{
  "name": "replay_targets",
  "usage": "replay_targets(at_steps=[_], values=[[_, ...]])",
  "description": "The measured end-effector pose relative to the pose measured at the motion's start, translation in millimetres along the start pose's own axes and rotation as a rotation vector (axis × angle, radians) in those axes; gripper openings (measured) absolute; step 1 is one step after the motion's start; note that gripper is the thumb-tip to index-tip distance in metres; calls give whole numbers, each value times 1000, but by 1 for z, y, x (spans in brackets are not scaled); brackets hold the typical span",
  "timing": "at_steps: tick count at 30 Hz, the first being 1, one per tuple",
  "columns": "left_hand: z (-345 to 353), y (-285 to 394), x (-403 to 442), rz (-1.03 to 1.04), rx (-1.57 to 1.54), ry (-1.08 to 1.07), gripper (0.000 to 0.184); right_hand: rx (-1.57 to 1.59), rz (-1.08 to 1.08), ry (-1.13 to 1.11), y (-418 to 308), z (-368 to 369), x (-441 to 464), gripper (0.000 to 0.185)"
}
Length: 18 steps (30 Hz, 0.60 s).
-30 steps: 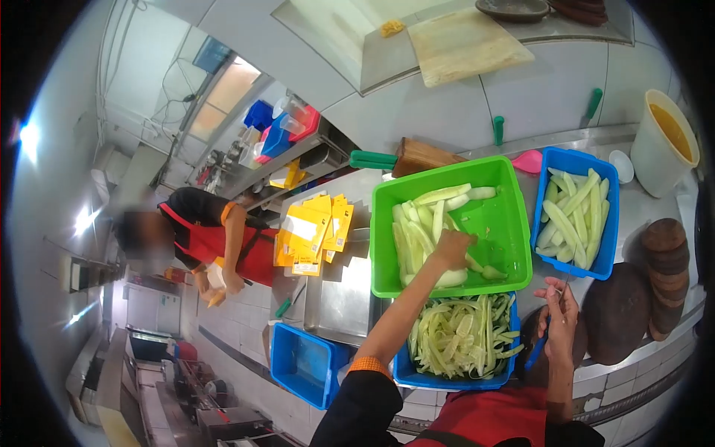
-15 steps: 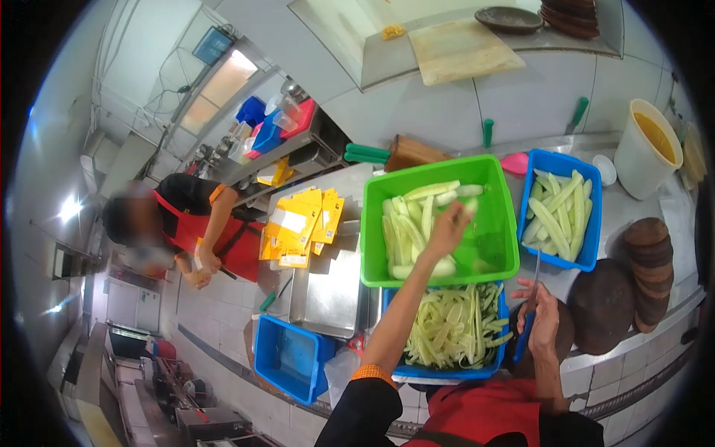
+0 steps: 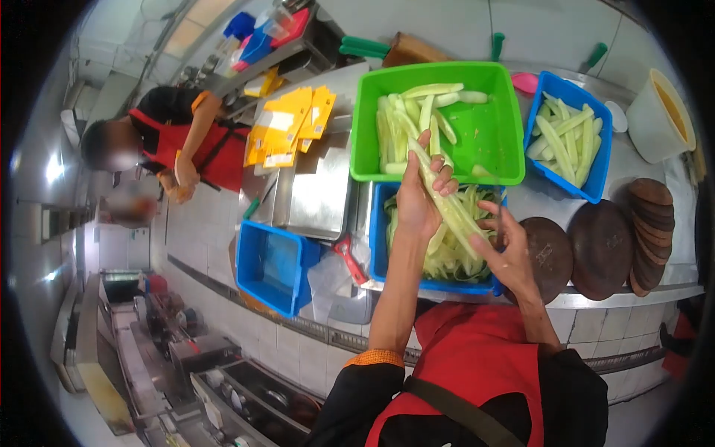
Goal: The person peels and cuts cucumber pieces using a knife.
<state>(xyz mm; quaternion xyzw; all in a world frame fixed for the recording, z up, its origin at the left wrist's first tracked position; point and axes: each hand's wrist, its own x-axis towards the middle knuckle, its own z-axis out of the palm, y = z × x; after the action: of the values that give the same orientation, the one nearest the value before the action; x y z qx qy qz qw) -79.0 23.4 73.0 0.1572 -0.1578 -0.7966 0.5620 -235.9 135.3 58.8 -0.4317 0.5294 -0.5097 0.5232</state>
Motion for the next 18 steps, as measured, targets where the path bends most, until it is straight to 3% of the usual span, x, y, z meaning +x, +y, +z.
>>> replay_targets(at_steps=[2,4,7,9,10,12,13,14,16,17,18], values=[[-6,1,-11,12,-60,-33,52,50,-69,-118,5,17,-6,46],[13,0,-29,99,136,178,54,145,63,-161,-3,25,-14,47],[8,-17,-72,126,313,172,56,157,96,-163,-4,29,-20,44],[0,-25,-87,188,354,157,57,11,-243,-212,10,31,-19,35],[-4,-23,-92,197,351,169,57,10,-237,-226,2,26,-19,35],[-12,-14,-101,296,562,127,58,-102,34,-300,-25,6,-18,30],[-2,-11,-109,258,575,238,61,-55,32,-157,-38,12,-18,26],[9,-5,-119,257,569,244,61,-60,38,-160,-44,12,-15,26],[27,4,-136,168,665,101,64,-352,-405,-56,-54,11,-3,21],[30,1,-141,175,655,87,66,-319,-538,-65,-63,14,2,15],[32,-1,-145,174,653,82,66,-322,-540,-61,-70,18,8,15]])
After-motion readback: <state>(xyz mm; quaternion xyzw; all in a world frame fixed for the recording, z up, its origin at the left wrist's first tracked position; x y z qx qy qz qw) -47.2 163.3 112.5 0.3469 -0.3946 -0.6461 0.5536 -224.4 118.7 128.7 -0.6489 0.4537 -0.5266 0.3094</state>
